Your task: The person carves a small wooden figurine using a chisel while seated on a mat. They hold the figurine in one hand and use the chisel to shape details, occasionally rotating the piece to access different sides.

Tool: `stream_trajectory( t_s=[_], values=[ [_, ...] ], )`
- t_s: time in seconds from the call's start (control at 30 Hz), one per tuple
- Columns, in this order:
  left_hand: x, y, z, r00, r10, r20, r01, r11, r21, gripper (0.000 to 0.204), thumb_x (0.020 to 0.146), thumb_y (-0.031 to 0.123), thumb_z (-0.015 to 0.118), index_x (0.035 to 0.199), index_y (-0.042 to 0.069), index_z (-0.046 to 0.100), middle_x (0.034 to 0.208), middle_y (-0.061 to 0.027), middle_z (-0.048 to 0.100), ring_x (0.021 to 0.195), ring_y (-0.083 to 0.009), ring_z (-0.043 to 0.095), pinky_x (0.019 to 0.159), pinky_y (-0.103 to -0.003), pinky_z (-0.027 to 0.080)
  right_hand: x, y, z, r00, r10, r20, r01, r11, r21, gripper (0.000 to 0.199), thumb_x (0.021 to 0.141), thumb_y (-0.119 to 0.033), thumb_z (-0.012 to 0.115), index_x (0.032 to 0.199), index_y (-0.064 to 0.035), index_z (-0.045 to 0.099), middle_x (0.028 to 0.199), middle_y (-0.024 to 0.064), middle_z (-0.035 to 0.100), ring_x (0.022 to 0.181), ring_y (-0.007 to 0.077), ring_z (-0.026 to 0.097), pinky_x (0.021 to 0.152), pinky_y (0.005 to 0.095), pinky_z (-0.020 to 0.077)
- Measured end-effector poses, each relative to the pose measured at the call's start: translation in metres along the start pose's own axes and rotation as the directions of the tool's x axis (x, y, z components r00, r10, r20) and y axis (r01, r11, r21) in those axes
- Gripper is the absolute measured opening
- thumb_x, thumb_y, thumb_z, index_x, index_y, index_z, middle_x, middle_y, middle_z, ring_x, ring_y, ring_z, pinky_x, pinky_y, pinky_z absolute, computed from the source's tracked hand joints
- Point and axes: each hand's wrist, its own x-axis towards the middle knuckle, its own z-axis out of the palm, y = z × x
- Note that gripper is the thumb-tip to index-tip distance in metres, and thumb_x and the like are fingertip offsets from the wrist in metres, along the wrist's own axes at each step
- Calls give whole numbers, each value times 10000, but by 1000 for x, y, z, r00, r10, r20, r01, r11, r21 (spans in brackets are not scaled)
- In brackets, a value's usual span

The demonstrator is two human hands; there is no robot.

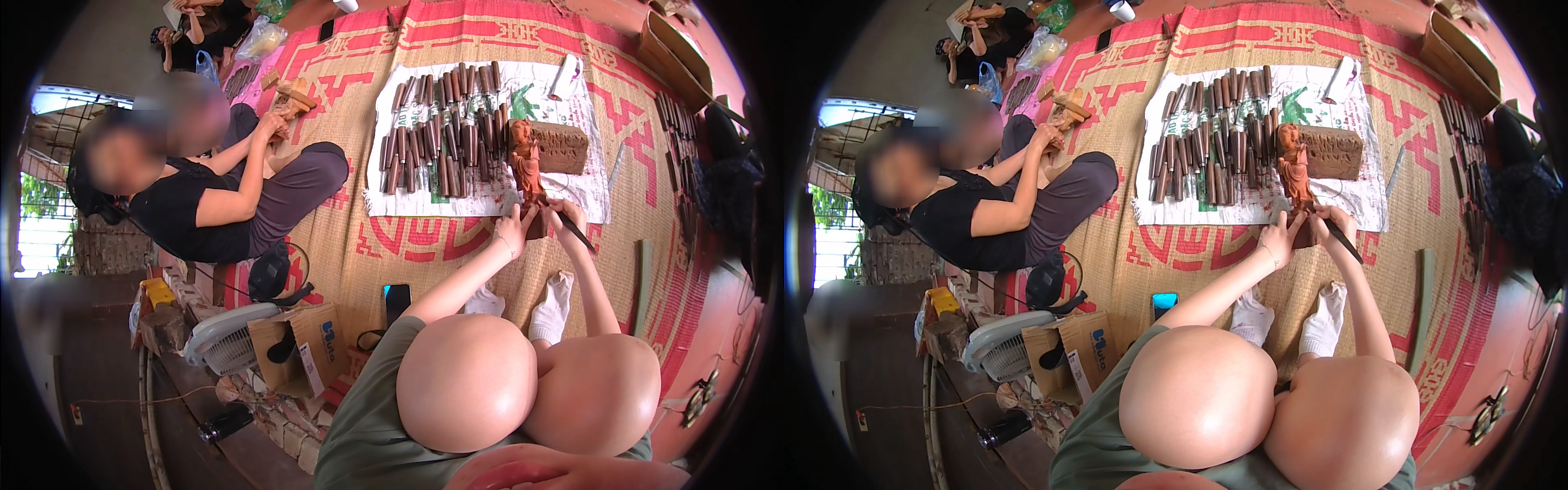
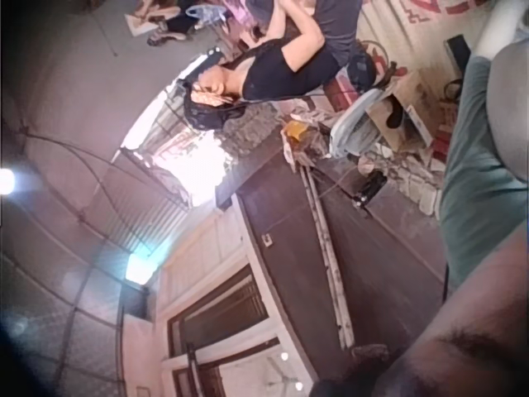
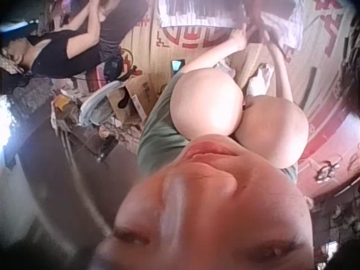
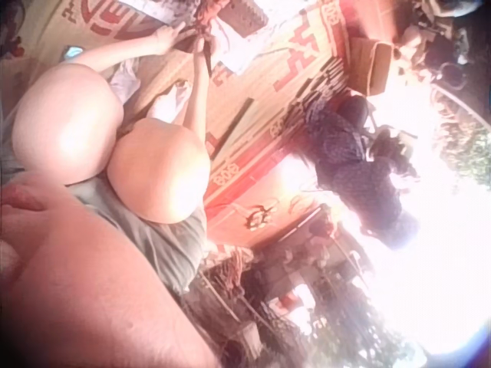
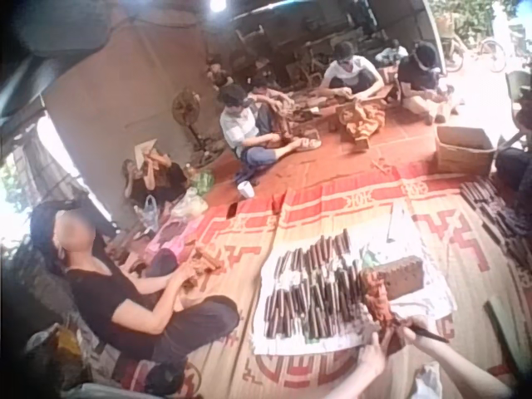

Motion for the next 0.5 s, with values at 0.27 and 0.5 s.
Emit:
stream_trajectory(
  t_s=[0.27,0.5],
  values=[
    [7,0,1,998,60,1,-60,997,37,783,742,113,585,1408,179,180,1136,-245,395,726,-395,602,654,-479,496,-11,18,-22,990,135,-31,-135,991,3,121,764,-74,646,835,23,631,768,127,672,692,147,628,642,297,496],
    [0,20,-33,971,130,-202,-137,990,-20,860,645,375,751,1344,131,314,1214,-164,382,1100,-355,452,918,-461,375,-18,16,-40,984,108,-139,-83,981,175,107,799,-53,636,793,47,598,909,108,673,738,83,576,656,238,464]
  ],
)
